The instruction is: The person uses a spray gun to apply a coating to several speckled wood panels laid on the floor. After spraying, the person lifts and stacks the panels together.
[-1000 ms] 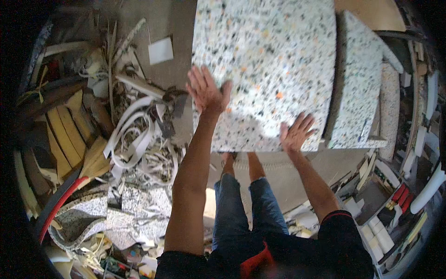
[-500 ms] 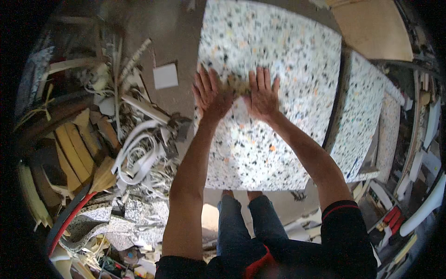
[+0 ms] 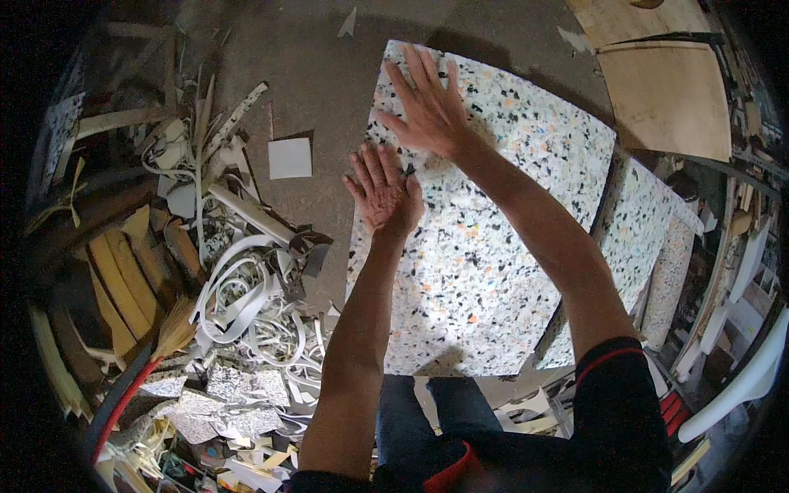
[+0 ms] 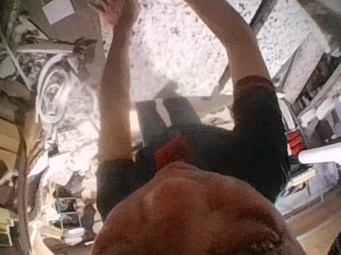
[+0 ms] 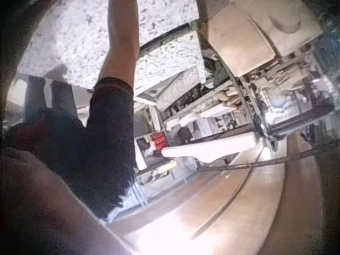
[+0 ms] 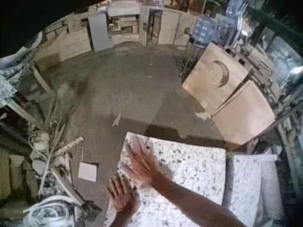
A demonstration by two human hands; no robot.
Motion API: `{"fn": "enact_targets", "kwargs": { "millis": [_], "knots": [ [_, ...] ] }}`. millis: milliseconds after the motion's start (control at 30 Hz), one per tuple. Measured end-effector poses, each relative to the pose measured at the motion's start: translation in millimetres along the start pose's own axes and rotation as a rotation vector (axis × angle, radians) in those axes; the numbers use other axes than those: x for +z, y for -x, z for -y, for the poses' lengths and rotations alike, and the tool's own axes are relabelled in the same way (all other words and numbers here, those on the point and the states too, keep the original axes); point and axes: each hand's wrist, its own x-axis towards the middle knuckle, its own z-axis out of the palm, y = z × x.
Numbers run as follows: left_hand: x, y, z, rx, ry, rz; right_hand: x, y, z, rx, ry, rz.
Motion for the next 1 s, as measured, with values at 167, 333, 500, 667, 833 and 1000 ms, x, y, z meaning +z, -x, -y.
{"fn": "enact_targets", "kwargs": {
  "millis": [167,333,500,667,833,1000],
  "knots": [
    [9.0,-8.4,3.5,0.026,-0.137,-0.134,58.3,-61.0,9.2,0.183,0.088,0.059],
    [25.1,-0.2,16.3,0.095,-0.178,-0.213,-11.4,-14.6,-35.4,0.001,-0.113,0.176],
    [28.1,-2.6,17.8,0.104,-0.099,-0.242,-82.8,130.0,-182.1,0.806,0.222,0.099],
    [27.0,-3.0,18.1,0.193,-0.176,-0.286,-49.1,195.4,-218.6,0.926,0.21,-0.154],
    [35.2,-3.3,31.3,0.183,-0.077,-0.261,-68.0,180.5,-214.3,0.951,0.191,-0.072],
    [35.3,-7.4,24.9,0.151,-0.122,-0.302,-86.5,268.2,-139.4,0.917,0.059,-0.071]
  ]
}}
